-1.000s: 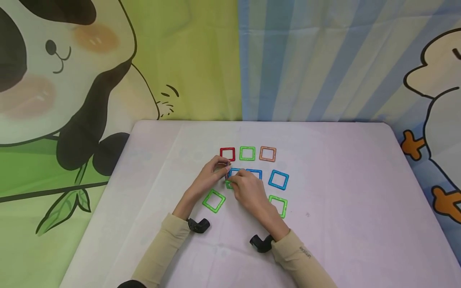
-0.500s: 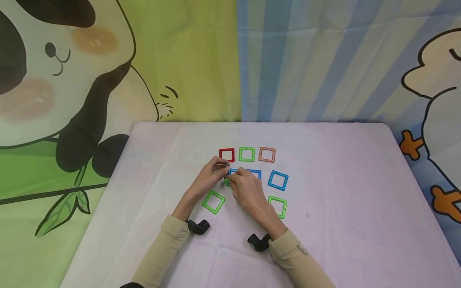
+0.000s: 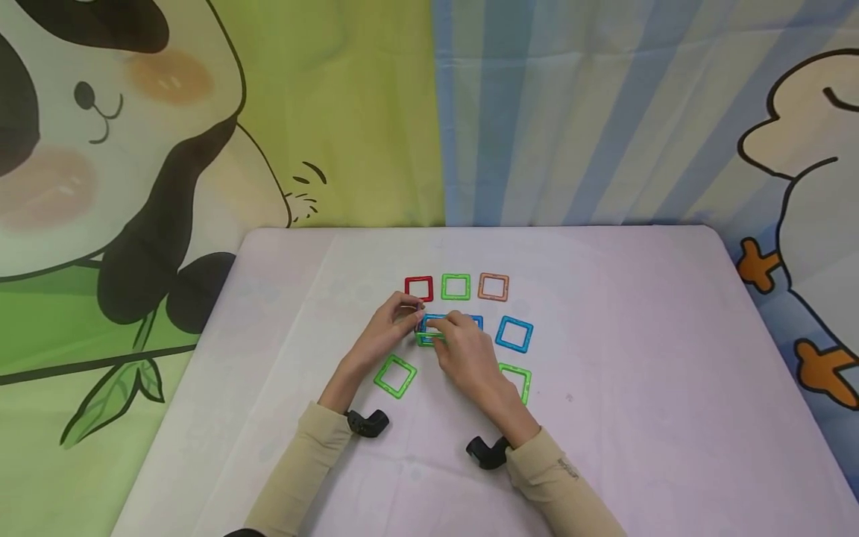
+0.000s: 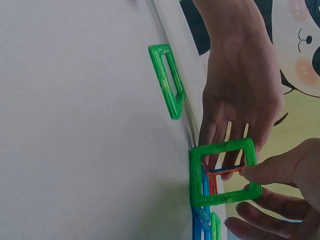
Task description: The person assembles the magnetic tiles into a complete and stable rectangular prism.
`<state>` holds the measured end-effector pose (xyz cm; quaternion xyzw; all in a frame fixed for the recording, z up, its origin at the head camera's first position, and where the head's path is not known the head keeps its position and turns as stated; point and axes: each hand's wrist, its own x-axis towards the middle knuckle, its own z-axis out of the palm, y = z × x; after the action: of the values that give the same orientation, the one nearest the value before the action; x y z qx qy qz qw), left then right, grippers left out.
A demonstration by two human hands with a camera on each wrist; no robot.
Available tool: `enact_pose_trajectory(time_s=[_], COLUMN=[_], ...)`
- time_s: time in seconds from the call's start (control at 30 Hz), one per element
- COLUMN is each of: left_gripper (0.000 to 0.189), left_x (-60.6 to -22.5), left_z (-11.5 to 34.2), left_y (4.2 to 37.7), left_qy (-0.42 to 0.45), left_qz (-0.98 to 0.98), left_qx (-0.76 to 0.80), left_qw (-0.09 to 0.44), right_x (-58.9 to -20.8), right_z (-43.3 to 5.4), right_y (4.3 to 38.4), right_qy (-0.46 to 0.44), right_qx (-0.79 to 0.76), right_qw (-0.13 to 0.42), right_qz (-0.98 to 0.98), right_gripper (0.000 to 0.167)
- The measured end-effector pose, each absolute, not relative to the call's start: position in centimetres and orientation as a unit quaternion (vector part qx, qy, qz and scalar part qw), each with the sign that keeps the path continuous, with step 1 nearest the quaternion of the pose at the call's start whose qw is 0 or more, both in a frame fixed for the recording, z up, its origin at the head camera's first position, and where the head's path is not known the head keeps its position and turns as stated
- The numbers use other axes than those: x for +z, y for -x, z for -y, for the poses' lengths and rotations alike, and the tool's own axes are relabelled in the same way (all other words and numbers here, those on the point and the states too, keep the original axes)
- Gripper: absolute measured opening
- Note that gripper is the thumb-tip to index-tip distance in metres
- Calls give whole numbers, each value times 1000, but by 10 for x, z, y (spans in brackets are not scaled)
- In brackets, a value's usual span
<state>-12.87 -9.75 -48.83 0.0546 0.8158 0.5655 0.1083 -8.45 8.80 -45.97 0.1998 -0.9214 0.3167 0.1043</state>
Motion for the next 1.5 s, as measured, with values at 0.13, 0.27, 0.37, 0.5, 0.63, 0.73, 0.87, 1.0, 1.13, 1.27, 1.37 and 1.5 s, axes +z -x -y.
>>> enact_pose_trajectory(time_s=[0.13, 0.27, 0.37, 0.5, 0.63, 0.73, 0.87, 1.0, 1.13, 1.27, 1.37, 1.5], left_gripper=[34, 34, 34, 35, 36, 35, 35, 36, 36, 34, 34, 32], left_x=[-489, -489, -489, -487, -486, -487, -487, -487, -487, -487, -487, -487], left_z=[98, 97, 97, 97, 96, 96, 96, 98, 98, 99, 98, 96], left_y=[129, 129, 129, 128, 128, 128, 129, 128, 127, 126, 127, 128], left_qy=[-55, -57, -54, -47, -48, -49, -45, -47, -43, -37, -41, -44], left_qz=[-818, -820, -820, -821, -822, -824, -823, -821, -822, -822, -819, -819], left_qx=[562, 560, 558, 558, 556, 554, 554, 556, 556, 558, 561, 561], left_qw=[110, 109, 110, 113, 111, 110, 114, 117, 116, 112, 113, 114], right_x=[-459, -460, -460, -464, -467, -469, -470, -471, -473, -476, -476, -476], right_z=[-95, -103, -108, -116, -123, -128, -135, -141, -150, -160, -169, -179], right_y=[82, 78, 74, 71, 67, 63, 60, 55, 52, 48, 45, 41], right_qy=[-192, -174, -160, -154, -152, -145, -134, -128, -125, -113, -97, -85], right_qx=[318, 315, 313, 307, 300, 296, 291, 285, 281, 279, 277, 267], right_qw=[99, 86, 77, 73, 81, 85, 81, 80, 86, 84, 85, 90], right_qz=[923, 929, 933, 936, 938, 940, 944, 947, 947, 950, 952, 956], right_gripper=[25, 26, 26, 23, 21, 20, 19, 19, 20, 20, 20, 20])
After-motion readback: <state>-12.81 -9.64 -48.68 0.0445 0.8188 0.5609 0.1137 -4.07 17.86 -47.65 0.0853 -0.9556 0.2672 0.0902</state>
